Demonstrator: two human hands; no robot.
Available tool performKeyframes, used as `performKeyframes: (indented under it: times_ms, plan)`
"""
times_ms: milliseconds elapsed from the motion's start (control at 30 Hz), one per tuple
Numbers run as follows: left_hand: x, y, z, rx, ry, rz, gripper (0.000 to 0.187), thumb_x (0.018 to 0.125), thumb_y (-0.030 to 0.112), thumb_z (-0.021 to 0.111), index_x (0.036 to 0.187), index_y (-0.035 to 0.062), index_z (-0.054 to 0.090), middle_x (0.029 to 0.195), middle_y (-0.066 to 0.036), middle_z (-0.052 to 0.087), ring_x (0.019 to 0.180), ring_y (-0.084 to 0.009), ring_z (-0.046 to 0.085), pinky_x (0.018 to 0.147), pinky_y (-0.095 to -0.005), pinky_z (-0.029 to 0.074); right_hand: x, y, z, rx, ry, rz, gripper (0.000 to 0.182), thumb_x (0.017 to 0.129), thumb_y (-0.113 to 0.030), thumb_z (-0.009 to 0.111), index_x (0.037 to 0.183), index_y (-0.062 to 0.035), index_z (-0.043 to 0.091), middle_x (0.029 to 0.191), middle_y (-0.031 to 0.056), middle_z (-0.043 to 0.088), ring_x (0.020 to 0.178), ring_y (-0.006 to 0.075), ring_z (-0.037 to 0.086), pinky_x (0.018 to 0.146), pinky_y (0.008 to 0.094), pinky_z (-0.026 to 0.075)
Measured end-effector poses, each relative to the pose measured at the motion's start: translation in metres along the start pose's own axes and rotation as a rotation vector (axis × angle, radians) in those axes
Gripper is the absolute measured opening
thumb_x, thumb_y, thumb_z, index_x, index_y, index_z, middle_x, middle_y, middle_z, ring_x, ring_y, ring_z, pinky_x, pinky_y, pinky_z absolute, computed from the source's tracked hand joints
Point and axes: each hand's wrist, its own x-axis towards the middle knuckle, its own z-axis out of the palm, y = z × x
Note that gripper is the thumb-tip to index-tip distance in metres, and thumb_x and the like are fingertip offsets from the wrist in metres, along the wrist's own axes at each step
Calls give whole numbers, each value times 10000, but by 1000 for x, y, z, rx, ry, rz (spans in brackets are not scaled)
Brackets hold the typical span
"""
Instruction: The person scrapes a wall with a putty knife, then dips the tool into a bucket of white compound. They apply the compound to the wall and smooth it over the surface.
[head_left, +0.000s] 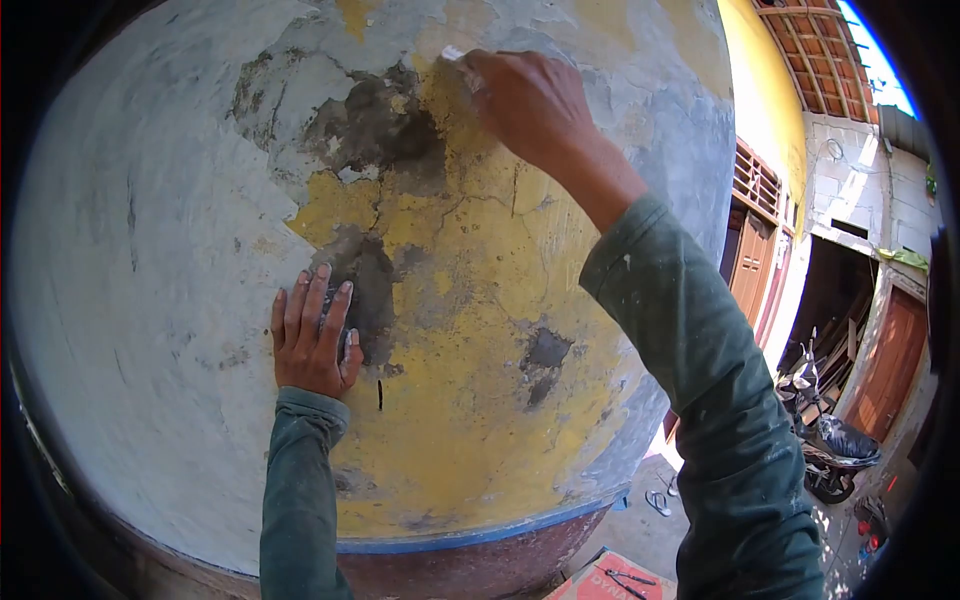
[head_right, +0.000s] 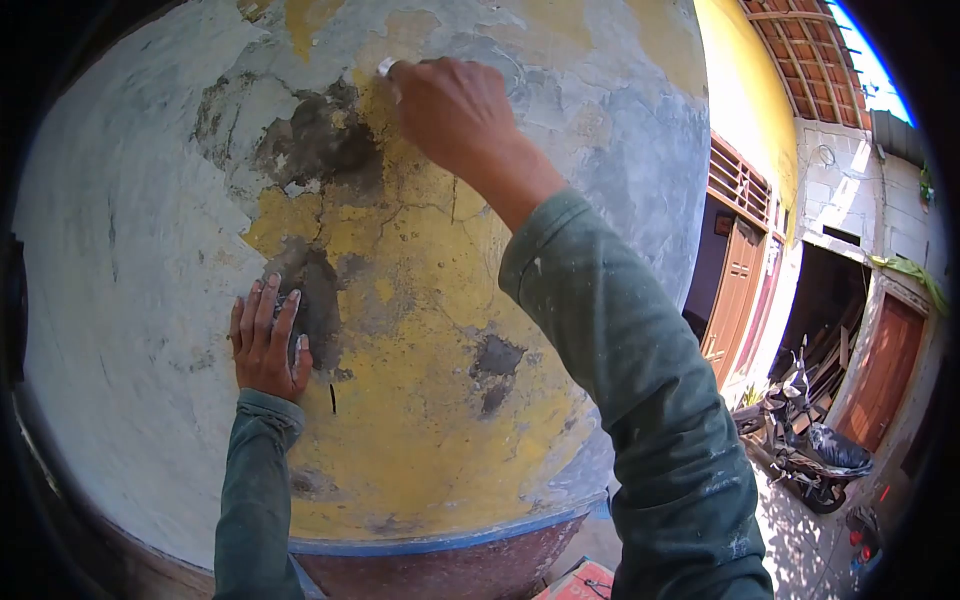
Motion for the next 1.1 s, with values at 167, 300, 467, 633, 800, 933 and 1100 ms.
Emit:
performKeyframes:
  times_ms: [167, 300, 467, 633, 800, 933, 1100]
  plan:
    - [1, 2, -1, -20, -30, -26, 607, 898, 188, 576, 1500, 158, 501, 1597, -136, 431, 1491, -363, 365, 1241, -555, 254, -24, -53, -19, 263, -181, -195, 241, 864, -58, 614, 1070, -87, 734, 778, 131, 715, 702, 333, 704, 600, 459, 539]
    - [-1, 1, 1, -35, -1, -17, 593, 904, 194, 577, 1494, 166, 513, 1597, -127, 432, 1491, -356, 368, 1240, -555, 256, 6, -32, -16, 175, 134, -207, 216, 883, -80, 642, 1075, -103, 738, 843, 99, 744, 770, 298, 723, 678, 433, 551]
    - [1, 1, -1, -45, -16, -30, 576, 909, 203, 581, 1482, 171, 531, 1582, -120, 453, 1482, -348, 381, 1242, -546, 259, -46, -28, 27, -127, 104, -271, 220, 922, -115, 637, 1118, -148, 732, 925, 50, 754, 894, 214, 721, 859, 371, 509]
    - [-1, 1, -3, -45, -20, -27, 586, 901, 201, 583, 1484, 174, 529, 1573, -122, 464, 1479, -344, 385, 1243, -543, 258, -121, -50, -11, -83, -119, -250, 208, 936, -154, 647, 1130, -154, 721, 883, 40, 747, 810, 204, 710, 836, 369, 502]
    - [-1, 1, 1, -46, -2, -21, 592, 899, 205, 585, 1487, 175, 525, 1574, -122, 462, 1479, -344, 384, 1242, -545, 259, -94, -3, -52, 67, -12, 51, 174, 965, -165, 635, 1114, -123, 713, 828, 82, 733, 707, 267, 688, 681, 429, 521]
    - [0, 0, 0, -37, 2, -14, 598, 904, 212, 582, 1496, 174, 514, 1581, -127, 451, 1483, -350, 377, 1241, -548, 259, -39, 50, -28, -247, 75, 365, 127, 975, -132, 579, 1010, -72, 685, 850, 128, 731, 724, 314, 711, 658, 447, 543]
    - [1, 0, 0, -40, 15, -5, 600, 909, 218, 576, 1502, 170, 505, 1586, -131, 445, 1484, -352, 375, 1244, -552, 252, -35, -86, 16, 73, 11, 24, 89, 895, -77, 589, 923, -25, 655, 864, 126, 726, 805, 301, 724, 717, 429, 547]
